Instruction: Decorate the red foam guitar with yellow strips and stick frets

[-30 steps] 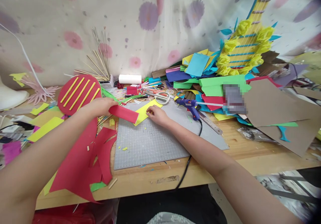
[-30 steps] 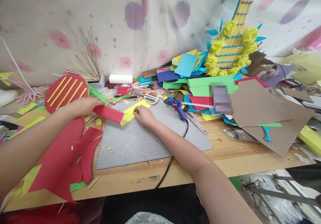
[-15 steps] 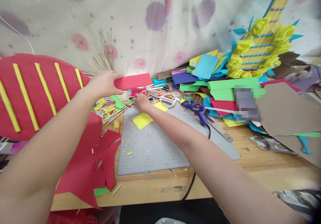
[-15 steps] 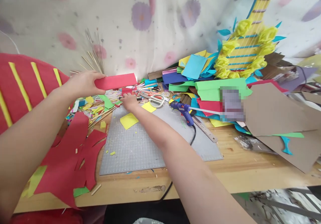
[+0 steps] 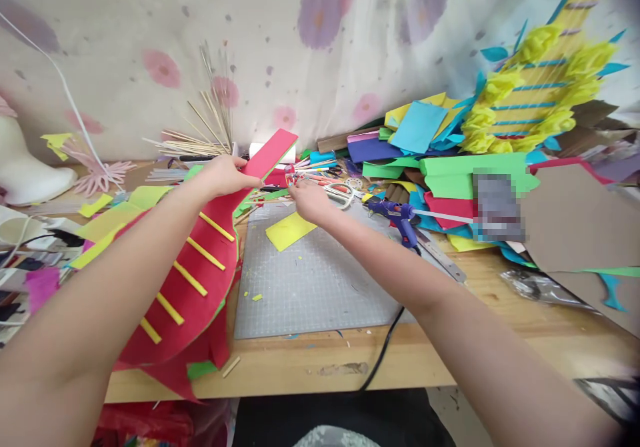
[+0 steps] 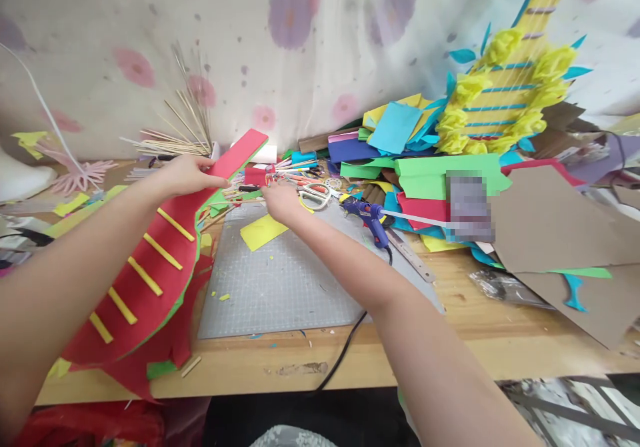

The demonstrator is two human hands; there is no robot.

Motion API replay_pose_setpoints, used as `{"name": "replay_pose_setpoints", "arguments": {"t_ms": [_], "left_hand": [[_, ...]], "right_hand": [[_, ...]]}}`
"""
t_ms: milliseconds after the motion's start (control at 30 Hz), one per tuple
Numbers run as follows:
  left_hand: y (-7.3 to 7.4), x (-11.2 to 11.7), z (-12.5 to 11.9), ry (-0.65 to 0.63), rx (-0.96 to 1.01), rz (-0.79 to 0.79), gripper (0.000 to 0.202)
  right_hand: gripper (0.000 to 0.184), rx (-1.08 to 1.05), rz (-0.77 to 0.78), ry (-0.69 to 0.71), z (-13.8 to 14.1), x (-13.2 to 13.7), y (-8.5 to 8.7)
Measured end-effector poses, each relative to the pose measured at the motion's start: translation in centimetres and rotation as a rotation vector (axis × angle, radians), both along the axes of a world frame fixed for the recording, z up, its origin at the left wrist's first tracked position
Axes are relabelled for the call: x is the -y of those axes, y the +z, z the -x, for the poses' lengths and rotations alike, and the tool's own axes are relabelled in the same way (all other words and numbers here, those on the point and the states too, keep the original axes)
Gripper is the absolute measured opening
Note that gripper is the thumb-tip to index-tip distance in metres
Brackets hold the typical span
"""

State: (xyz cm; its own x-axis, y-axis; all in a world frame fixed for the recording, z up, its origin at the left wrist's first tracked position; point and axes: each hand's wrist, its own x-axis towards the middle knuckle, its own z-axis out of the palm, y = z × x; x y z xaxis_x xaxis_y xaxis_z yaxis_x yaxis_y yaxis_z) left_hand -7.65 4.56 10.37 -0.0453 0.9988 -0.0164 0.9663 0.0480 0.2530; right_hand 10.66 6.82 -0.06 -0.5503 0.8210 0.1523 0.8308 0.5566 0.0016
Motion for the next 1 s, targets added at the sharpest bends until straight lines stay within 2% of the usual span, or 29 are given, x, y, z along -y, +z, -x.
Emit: {"name": "replay_pose_setpoints", "arguments": {"t_ms": [167,300,433,633,833,900,1000], "left_hand": [[-2.1,0.7,-2.0,0.001,-0.055,0.088,0.054],[-4.1,1.2,-3.5,0.005,-0.029,0.149,0.054],[-6.2,1.2,-4.2,0.045,-0.036,0.146,0.062],[-8.0,1.3,-4.3,0.061,-0.038,0.154,0.063],[-10.1,0.9,-3.5,0.039,0.077,0.162,0.062],[-10.3,0.6,-2.7,0.056,0.165,0.108,0.055],[-9.5,0.5,-1.1,0.143,0.238,-0.038,0.04]], "right_hand": [[0.03,0.092,0.219,-0.149,-7.9,4.3,0.0],[0.025,0.045,0.3,-0.259,-11.4,6.5,-1.2],[0.024,0.022,0.293,-0.331,-12.0,7.3,-2.5],[0.022,-0.09,0.199,-0.324,-11.4,7.6,-4.0],[0.031,-0.191,0.249,-0.489,-11.3,8.0,-4.3],[0.033,-0.237,0.241,-0.5,-11.3,8.0,-4.3],[0.033,-0.351,0.228,-0.407,-11.3,8.0,-4.2]]}}
